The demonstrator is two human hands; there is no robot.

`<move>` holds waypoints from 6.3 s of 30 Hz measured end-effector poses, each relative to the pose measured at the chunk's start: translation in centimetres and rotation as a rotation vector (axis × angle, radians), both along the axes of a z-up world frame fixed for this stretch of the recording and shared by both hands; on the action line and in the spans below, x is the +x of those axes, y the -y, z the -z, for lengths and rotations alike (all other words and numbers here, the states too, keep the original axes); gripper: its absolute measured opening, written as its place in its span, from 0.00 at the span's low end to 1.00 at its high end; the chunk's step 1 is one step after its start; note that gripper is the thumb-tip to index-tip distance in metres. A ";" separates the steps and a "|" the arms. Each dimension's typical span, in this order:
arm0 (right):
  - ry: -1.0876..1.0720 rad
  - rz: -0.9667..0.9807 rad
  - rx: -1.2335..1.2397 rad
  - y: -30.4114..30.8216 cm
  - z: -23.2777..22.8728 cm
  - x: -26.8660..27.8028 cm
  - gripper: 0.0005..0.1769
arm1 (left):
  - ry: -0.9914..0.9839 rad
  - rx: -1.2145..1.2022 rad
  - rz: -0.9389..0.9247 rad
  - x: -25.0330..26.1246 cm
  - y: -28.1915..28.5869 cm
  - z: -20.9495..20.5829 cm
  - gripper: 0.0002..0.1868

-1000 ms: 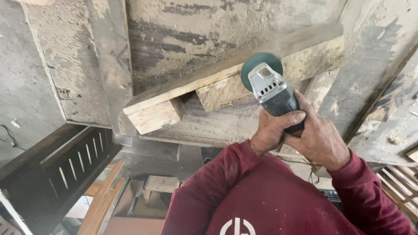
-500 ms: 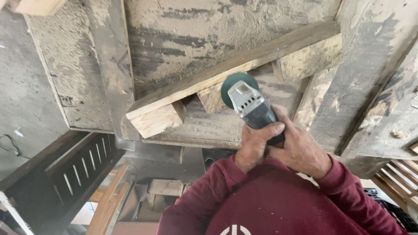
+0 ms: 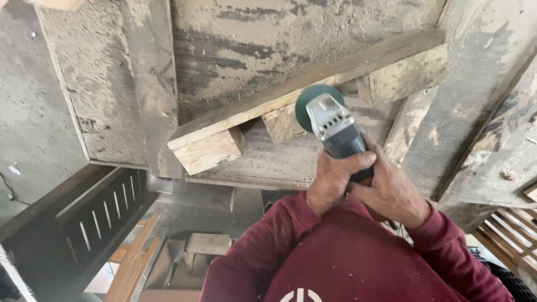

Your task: The person uses an angle grinder with a sanding disc to smooth the edges and surfaces of small wooden blocks. They hold the blocks with one hand and operate the tool with the other, moving the grinder along the wood to remove roughness.

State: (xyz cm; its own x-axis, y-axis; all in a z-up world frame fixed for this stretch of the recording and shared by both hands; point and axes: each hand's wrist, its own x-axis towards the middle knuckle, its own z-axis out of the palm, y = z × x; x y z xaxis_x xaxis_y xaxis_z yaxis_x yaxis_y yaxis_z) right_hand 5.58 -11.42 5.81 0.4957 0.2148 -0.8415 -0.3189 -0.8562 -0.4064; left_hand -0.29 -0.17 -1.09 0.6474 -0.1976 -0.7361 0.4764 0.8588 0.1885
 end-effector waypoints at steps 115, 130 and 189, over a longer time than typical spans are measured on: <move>0.070 -0.234 0.211 -2.6 -0.6 -4.2 0.62 | 0.123 0.098 -0.174 -5.7 -1.9 -1.4 0.14; 0.119 -0.302 0.008 -2.4 0.1 -6.8 0.63 | 0.017 0.022 -0.205 -10.1 -0.4 1.0 0.15; 0.120 -0.039 0.049 2.6 0.9 -7.4 0.64 | 0.169 0.229 0.030 -7.7 2.3 0.7 0.21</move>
